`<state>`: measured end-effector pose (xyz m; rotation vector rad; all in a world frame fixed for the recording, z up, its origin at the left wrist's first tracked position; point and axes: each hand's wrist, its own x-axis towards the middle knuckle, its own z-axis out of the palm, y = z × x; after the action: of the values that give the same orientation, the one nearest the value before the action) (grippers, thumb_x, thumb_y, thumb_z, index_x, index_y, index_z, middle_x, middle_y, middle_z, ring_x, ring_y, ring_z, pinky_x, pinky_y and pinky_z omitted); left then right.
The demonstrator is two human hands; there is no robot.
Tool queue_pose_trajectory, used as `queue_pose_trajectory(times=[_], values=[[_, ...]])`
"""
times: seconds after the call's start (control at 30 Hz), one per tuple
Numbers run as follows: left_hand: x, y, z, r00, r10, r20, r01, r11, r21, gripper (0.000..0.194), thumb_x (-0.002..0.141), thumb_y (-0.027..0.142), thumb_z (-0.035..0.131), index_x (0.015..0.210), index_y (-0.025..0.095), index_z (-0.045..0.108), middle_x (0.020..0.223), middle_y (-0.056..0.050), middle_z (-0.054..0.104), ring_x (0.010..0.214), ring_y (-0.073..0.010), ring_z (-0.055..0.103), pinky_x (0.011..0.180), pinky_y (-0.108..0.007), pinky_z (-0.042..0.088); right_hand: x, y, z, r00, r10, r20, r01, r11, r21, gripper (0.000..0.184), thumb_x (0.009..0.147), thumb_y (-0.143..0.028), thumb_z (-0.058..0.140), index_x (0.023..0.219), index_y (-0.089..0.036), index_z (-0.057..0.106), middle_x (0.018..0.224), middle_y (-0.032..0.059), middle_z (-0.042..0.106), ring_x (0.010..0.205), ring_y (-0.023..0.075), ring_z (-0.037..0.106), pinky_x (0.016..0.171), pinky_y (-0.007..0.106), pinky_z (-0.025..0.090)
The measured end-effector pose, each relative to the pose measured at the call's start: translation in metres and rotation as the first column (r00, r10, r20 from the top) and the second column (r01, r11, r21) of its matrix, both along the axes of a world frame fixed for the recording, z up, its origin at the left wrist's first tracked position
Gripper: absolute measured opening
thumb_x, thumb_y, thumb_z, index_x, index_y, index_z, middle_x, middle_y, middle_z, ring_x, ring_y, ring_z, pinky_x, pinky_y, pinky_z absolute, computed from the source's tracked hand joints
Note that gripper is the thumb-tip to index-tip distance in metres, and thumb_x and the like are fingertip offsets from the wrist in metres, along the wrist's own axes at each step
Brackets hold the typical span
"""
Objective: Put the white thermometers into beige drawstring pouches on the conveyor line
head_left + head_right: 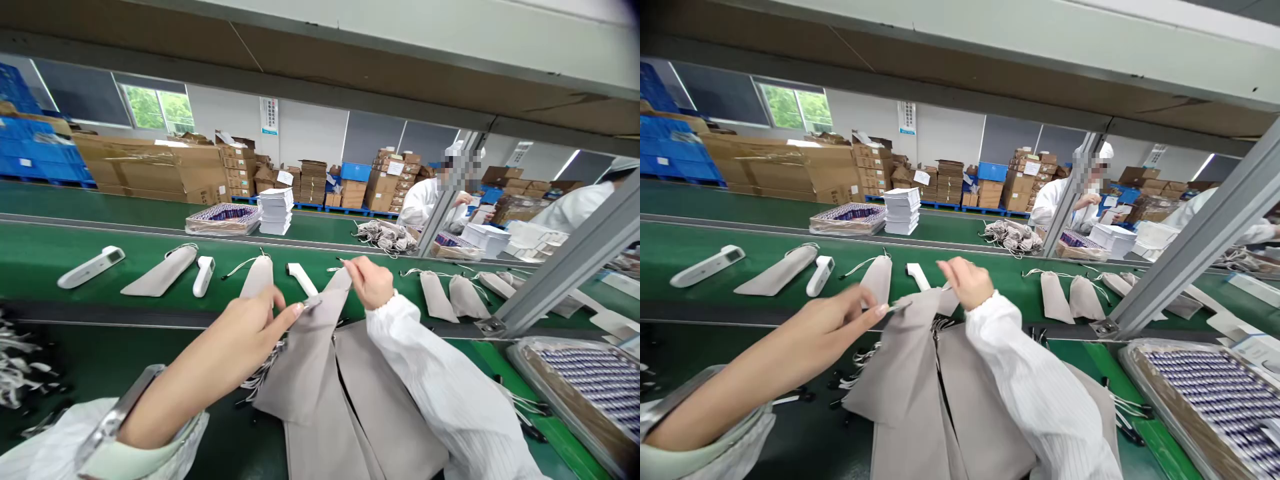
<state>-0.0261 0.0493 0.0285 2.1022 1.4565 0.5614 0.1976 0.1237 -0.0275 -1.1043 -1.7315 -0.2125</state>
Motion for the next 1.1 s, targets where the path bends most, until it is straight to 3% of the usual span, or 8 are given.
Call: queue_pose_trajectory(times=[0.17, 0.23, 0.3, 0.37, 0.47, 0.57, 0.83, 1.1], values=[[0.001, -0.013, 0.007, 0.955, -0.07, 0.29, 0.137, 0.967, -0.217, 0.038, 0.082, 0.049, 0.034, 0.069, 0.019, 0.053, 0.052, 0.005, 0.031, 0.044, -0.0078, 0.028, 0.039, -0.018, 0.022, 0.018, 0.019, -0.012, 0.966, 0.098, -0.24, -0.146, 0.971, -0.19, 0.046, 0.08, -0.053, 0.029, 0.065, -0.017, 0.054, 0.045, -0.002, 0.042, 0.041, 0.0084, 0.038, 0.045, 0.022, 0.031], [0.007, -0.014, 0.003, 0.868, -0.021, 0.497, 0.131, 0.974, -0.188, 0.033, 0.083, 0.047, 0.035, 0.078, 0.02, 0.053, 0.052, 0.006, 0.025, 0.043, -0.0074, 0.022, 0.037, -0.017, 0.02, -0.006, 0.002, -0.01, 0.833, 0.426, -0.353, -0.548, 0.722, -0.422, 0.047, 0.077, -0.056, 0.032, 0.081, -0.016, 0.057, 0.051, -0.0015, 0.049, 0.044, 0.0092, 0.044, 0.046, 0.022, 0.035], [0.013, -0.012, -0.001, 0.761, -0.017, 0.648, 0.127, 0.984, -0.124, 0.027, 0.083, 0.044, 0.037, 0.083, 0.021, 0.05, 0.053, 0.006, 0.024, 0.044, -0.0073, 0.022, 0.038, -0.017, 0.021, -0.036, -0.017, -0.007, 0.555, 0.691, -0.462, -0.799, 0.289, -0.528, 0.045, 0.068, -0.054, 0.049, 0.092, -0.016, 0.056, 0.066, 0.0005, 0.057, 0.059, 0.012, 0.054, 0.056, 0.024, 0.043], [0.017, -0.01, -0.004, 0.726, -0.057, 0.685, 0.134, 0.989, -0.059, 0.023, 0.084, 0.041, 0.037, 0.084, 0.021, 0.048, 0.053, 0.006, 0.025, 0.044, -0.0074, 0.025, 0.039, -0.017, 0.024, -0.053, -0.028, -0.002, 0.391, 0.764, -0.514, -0.856, 0.096, -0.508, 0.041, 0.059, -0.041, 0.064, 0.09, -0.017, 0.056, 0.078, 0.0015, 0.059, 0.076, 0.0149, 0.056, 0.07, 0.028, 0.045], [0.016, -0.004, -0.011, 0.852, -0.106, 0.513, 0.09, 0.994, 0.054, 0.023, 0.085, 0.041, 0.034, 0.09, 0.022, 0.048, 0.06, 0.004, 0.04, 0.052, -0.0096, 0.04, 0.048, -0.02, 0.033, -0.026, -0.016, 0.011, 0.598, 0.557, -0.577, -0.8, 0.459, -0.386, 0.035, 0.055, -0.027, 0.065, 0.087, -0.016, 0.055, 0.082, 0.0021, 0.059, 0.079, 0.0169, 0.056, 0.073, 0.031, 0.045], [0.014, 0.008, -0.027, 0.985, -0.139, 0.099, 0.133, 0.989, 0.065, 0.022, 0.082, 0.039, 0.04, 0.089, 0.02, 0.051, 0.076, -0.001, 0.052, 0.071, -0.0165, 0.05, 0.062, -0.027, 0.039, 0.049, 0.013, 0.019, 0.802, -0.041, -0.595, -0.146, 0.954, -0.262, 0.039, 0.062, -0.024, 0.048, 0.099, -0.015, 0.05, 0.097, 0.0051, 0.057, 0.087, 0.0184, 0.055, 0.075, 0.033, 0.045], [0.029, 0.009, -0.059, 0.897, -0.117, -0.427, 0.206, 0.964, 0.169, 0.013, 0.069, 0.007, 0.048, 0.077, 0.017, 0.049, 0.084, -0.006, 0.056, 0.079, -0.022, 0.053, 0.056, -0.028, 0.039, 0.125, 0.04, -0.04, 0.735, -0.677, -0.032, 0.468, 0.541, -0.699, 0.055, 0.06, -0.021, 0.056, 0.113, -0.012, 0.047, 0.11, 0.0177, 0.051, 0.106, 0.0342, 0.044, 0.085, 0.049, 0.032], [0.025, 0.006, -0.054, 0.856, -0.244, -0.456, 0.335, 0.933, 0.129, 0.015, 0.075, 0.011, 0.047, 0.06, 0.017, 0.048, 0.067, -0.004, 0.056, 0.078, -0.0232, 0.05, 0.061, -0.03, 0.037, 0.039, 0.068, -0.078, 0.986, -0.082, 0.144, 0.158, 0.731, -0.664, 0.047, 0.07, -0.03, 0.057, 0.115, -0.02, 0.047, 0.108, 0.0098, 0.054, 0.104, 0.0234, 0.047, 0.09, 0.037, 0.033]])
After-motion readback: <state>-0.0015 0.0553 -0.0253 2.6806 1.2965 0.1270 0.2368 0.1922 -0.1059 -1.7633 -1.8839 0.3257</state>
